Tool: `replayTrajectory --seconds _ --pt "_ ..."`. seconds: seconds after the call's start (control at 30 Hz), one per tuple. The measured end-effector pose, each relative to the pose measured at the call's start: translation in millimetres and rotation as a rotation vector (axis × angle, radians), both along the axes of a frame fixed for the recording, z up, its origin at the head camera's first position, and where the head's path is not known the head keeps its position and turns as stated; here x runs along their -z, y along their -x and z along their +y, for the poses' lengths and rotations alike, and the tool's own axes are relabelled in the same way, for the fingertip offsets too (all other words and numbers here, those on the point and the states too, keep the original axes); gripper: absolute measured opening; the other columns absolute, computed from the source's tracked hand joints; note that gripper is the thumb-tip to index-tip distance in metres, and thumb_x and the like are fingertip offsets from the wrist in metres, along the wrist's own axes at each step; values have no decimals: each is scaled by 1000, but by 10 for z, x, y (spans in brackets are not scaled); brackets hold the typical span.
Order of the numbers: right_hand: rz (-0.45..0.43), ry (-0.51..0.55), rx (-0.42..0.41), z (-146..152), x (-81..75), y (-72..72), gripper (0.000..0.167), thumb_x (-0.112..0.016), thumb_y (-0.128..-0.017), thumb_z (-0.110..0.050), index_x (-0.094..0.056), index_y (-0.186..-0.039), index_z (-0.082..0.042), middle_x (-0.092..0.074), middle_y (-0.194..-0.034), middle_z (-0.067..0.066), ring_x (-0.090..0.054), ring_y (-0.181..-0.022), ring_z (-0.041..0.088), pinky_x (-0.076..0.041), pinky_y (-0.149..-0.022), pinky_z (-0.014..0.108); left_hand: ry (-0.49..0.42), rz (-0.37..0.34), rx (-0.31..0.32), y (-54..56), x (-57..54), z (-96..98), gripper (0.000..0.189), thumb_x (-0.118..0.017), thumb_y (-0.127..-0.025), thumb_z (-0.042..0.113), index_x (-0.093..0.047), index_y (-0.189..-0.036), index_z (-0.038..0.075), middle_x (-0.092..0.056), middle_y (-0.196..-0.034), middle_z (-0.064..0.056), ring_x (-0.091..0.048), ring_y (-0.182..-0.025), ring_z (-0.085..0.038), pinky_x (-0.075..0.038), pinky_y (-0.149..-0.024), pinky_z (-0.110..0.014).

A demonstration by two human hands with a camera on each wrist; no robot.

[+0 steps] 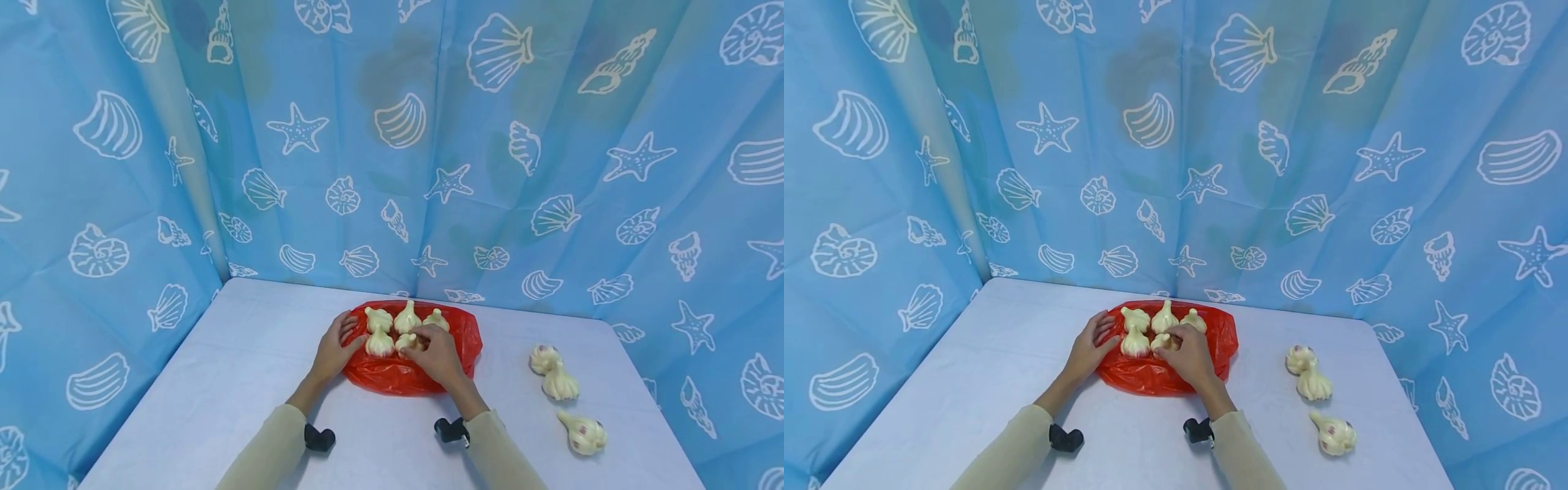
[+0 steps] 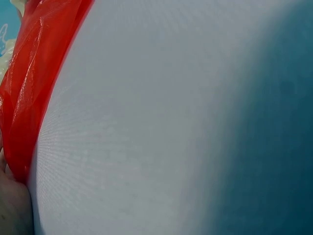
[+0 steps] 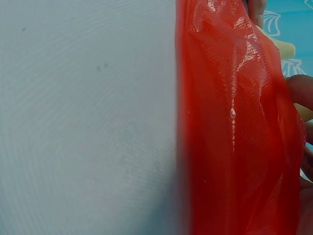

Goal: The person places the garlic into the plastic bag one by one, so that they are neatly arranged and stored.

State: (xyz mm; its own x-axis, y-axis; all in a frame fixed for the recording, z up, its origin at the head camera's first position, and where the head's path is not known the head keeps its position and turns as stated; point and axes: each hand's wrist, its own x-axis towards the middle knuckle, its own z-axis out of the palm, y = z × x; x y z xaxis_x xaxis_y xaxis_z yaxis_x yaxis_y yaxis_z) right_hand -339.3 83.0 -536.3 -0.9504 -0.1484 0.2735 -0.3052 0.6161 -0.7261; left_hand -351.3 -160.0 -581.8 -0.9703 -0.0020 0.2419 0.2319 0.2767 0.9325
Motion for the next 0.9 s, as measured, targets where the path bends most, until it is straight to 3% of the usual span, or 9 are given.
replayTrajectory --seconds 0.53,0.73,0.9 --pt "5 16 -5 47 -79 -1 51 -88 -71 -23 -70 -118 -15 -64 -109 -7 -60 -98 19 -58 -75 31 20 -7 -15 -20 -28 19 68 -72 -90 19 -37 -147 10 -53 -138 -7 -50 -128 -25 -43 -103 -42" --pt "24 50 -9 104 -121 -34 48 -87 -73 -23 -69 -117 -14 -65 -113 -5 -62 -103 22 -58 -80 38 16 -11 -13 -23 -18 19 68 -71 -90 19 -37 -148 10 -52 -138 -8 -49 -129 -26 -43 -104 -42" --pt "53 57 -10 185 -246 -121 47 -87 -73 -21 -70 -116 -14 -64 -119 1 -59 -109 22 -57 -83 43 18 -12 -13 -11 -15 18 68 -71 -90 20 -36 -148 10 -52 -138 -8 -49 -129 -26 -43 -103 -42"
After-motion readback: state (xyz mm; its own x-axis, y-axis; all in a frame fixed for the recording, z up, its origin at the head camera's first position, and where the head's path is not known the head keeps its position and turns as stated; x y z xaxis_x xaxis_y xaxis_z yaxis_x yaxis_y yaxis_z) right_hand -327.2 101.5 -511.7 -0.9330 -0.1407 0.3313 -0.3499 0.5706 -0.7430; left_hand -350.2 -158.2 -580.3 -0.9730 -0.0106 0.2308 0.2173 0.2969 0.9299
